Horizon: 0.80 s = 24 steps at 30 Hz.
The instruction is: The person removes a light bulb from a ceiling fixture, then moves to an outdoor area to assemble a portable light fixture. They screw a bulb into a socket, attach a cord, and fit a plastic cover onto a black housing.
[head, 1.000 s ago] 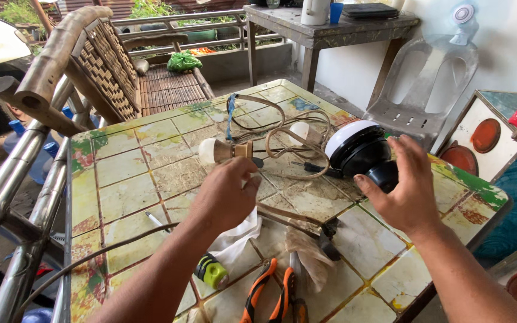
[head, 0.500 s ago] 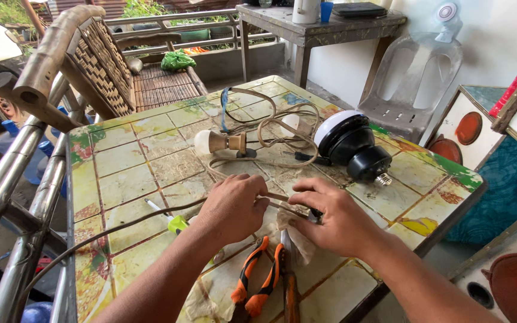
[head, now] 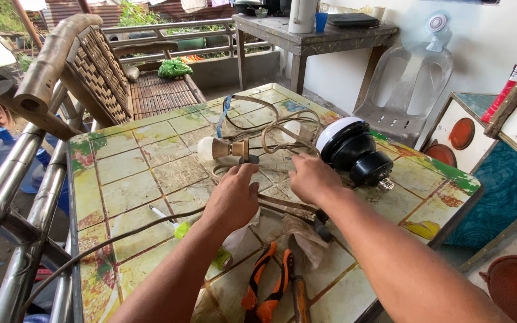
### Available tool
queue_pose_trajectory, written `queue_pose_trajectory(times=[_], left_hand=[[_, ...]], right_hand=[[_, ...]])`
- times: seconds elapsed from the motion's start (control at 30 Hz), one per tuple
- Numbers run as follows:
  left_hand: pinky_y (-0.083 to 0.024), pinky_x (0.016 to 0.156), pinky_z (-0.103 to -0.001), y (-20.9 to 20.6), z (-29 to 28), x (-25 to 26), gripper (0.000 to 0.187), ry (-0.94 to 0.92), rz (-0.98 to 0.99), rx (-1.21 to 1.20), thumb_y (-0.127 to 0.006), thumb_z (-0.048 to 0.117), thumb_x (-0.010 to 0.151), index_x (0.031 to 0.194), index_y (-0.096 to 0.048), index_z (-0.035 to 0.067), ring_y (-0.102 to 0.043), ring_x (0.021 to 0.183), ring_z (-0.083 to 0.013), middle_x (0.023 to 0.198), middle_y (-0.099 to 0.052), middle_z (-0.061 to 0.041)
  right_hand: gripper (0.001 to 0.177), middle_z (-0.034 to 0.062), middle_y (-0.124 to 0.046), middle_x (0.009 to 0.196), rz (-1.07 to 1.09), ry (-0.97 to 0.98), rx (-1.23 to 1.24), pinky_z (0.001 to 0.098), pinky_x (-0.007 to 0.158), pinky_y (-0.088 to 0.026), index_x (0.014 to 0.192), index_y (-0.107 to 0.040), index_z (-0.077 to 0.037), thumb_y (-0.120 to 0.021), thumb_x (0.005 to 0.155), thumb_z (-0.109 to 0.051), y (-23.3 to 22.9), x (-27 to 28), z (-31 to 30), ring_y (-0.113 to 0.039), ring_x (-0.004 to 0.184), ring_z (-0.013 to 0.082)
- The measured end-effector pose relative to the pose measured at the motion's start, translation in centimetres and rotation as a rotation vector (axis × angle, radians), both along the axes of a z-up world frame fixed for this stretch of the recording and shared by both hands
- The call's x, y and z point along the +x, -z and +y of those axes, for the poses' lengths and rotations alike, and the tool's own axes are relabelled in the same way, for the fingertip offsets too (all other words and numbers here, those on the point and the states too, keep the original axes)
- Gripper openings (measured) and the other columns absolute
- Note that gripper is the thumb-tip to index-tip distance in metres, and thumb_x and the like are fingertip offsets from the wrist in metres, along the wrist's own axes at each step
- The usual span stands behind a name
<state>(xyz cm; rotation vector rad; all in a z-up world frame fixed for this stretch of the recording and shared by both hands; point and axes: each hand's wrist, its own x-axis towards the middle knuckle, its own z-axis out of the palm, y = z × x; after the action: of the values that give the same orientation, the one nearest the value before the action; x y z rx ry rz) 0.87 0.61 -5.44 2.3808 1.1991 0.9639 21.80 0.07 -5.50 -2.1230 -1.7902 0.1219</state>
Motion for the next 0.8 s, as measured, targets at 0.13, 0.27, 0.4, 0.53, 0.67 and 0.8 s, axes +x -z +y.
queue_pose_trajectory(times=[0.13, 0.27, 0.4, 0.53, 0.67, 0.8], left_hand=[[-0.049, 0.098, -0.049, 0.6, 0.2, -0.5, 0.042, -0.02, -0.019, -0.048, -0.062, 0.013, 0.09, 0.132, -0.058, 0.009, -0.059, 0.119, -0.0421, 0.126, -0.064, -0.021], [-0.049, 0.097, -0.051, 0.8, 0.2, -0.9, 0.044, 0.002, -0.006, -0.033, -0.062, 0.012, 0.09, 0.134, -0.056, 0.008, -0.06, 0.118, -0.043, 0.126, -0.063, -0.023], [-0.049, 0.096, -0.051, 1.0, 0.5, -1.0, 0.043, -0.003, -0.007, -0.032, -0.062, 0.012, 0.091, 0.133, -0.055, 0.008, -0.06, 0.117, -0.0435, 0.124, -0.063, -0.023], [-0.049, 0.096, -0.051, 0.8, 0.7, -1.2, 0.043, -0.023, -0.015, -0.062, -0.061, 0.014, 0.092, 0.134, -0.054, 0.008, -0.061, 0.116, -0.0428, 0.125, -0.063, -0.022], [-0.05, 0.096, -0.05, 0.6, 0.6, -1.2, 0.043, -0.028, 0.03, -0.073, -0.058, 0.014, 0.095, 0.137, -0.052, 0.008, -0.061, 0.118, -0.0401, 0.127, -0.062, -0.021], [-0.049, 0.097, -0.05, 0.5, 0.5, -1.2, 0.043, -0.048, 0.021, -0.083, -0.058, 0.015, 0.095, 0.138, -0.051, 0.009, -0.059, 0.12, -0.0393, 0.128, -0.061, -0.02]], right_hand=[[0.034, 0.0112, -0.061, 0.14, -0.07, 0.099, -0.165, 0.0508, 0.102, -0.052, 0.13, -0.062, -0.011, -0.051, 0.099, -0.02, -0.8, -0.9, 1.5, -0.062, 0.125, 0.0348], [0.034, 0.0164, -0.067, 0.135, -0.159, 0.185, -0.262, 0.0506, 0.1, -0.056, 0.13, -0.065, -0.013, -0.055, 0.098, -0.014, -1.3, -1.5, 3.0, -0.065, 0.123, 0.0361], [0.035, 0.0161, -0.062, 0.137, -0.171, 0.177, -0.201, 0.0503, 0.102, -0.054, 0.129, -0.065, -0.012, -0.059, 0.095, -0.013, -1.0, -1.6, 3.4, -0.063, 0.125, 0.0365], [0.037, 0.0152, -0.056, 0.143, -0.186, 0.163, -0.212, 0.0513, 0.103, -0.052, 0.13, -0.064, -0.011, -0.065, 0.093, -0.016, -0.6, -2.0, 4.1, -0.059, 0.128, 0.0367], [0.04, 0.0178, -0.05, 0.145, -0.223, 0.138, -0.278, 0.0498, 0.096, -0.058, 0.135, -0.057, -0.005, -0.062, 0.096, -0.014, 0.2, -1.8, 4.8, -0.064, 0.12, 0.0361], [0.031, 0.0147, -0.06, 0.136, -0.22, 0.091, -0.179, 0.0488, 0.093, -0.058, 0.131, -0.061, -0.007, -0.055, 0.1, -0.009, 1.0, -1.4, 4.5, -0.067, 0.114, 0.0333]])
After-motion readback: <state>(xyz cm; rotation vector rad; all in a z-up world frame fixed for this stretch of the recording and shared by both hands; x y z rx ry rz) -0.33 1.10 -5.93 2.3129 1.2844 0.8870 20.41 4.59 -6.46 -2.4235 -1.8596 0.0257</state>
